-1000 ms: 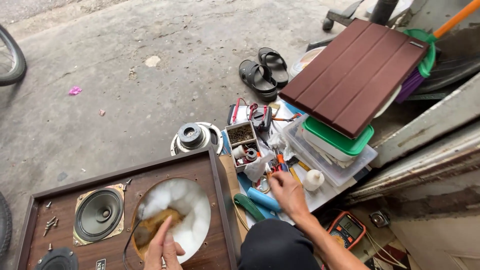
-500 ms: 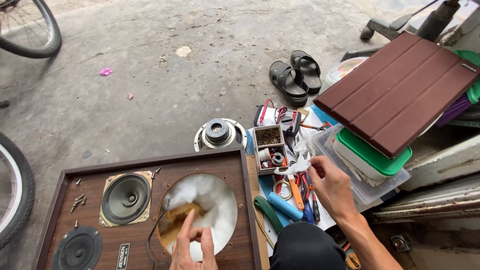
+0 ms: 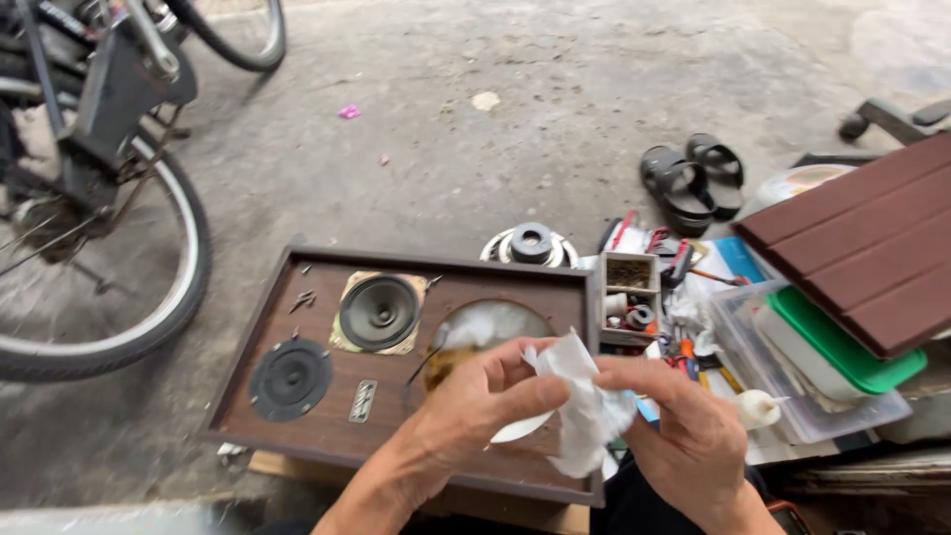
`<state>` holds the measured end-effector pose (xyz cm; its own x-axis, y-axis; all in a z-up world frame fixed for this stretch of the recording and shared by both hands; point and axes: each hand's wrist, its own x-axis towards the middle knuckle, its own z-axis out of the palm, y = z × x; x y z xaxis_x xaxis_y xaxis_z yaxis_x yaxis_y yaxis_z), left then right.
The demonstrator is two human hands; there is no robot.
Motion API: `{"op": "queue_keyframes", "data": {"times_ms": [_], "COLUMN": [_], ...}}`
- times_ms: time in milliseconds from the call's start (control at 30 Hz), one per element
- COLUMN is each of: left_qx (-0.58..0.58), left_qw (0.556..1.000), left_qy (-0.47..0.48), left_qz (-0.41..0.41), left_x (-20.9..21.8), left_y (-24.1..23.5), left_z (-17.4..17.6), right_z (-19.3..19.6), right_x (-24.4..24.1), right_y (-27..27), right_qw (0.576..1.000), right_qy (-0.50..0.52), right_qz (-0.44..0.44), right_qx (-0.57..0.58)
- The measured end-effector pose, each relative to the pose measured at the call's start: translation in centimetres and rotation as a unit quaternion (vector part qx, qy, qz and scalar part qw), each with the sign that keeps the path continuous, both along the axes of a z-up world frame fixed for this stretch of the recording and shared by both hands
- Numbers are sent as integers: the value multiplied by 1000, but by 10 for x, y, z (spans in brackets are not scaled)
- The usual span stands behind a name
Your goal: The person works on a disassembled wooden speaker box, using a utility knife to cut a wire and a tissue to clean the area. They then use a metal tool to scrape and adjust components inside the speaker enclosure.
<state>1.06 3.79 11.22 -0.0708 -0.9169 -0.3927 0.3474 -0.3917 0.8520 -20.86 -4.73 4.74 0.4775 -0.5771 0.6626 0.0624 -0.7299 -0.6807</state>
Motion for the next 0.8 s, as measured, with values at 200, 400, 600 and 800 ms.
{"op": "queue_keyframes", "data": {"times_ms": [200, 400, 600, 800], "left_qx": [-78, -178, -90, -44], "left_qw": [962, 937, 935, 944], "left_qy": [-79, -136, -240, -257], "left_qz": [248, 269, 246, 200], "left_x": [63, 88, 78, 84], "left_y": [11, 17, 11, 5], "left_z": [-13, -25, -27, -28], "right_z": [54, 93, 27, 3], "right_x": [81, 136, 143, 143], "right_y": [-12, -30, -30, -53], "right_qw": [982, 899, 874, 845], "right_qy": [142, 43, 50, 64], "right_qz": [-40, 109, 126, 106], "right_qx": [116, 421, 467, 520]}}
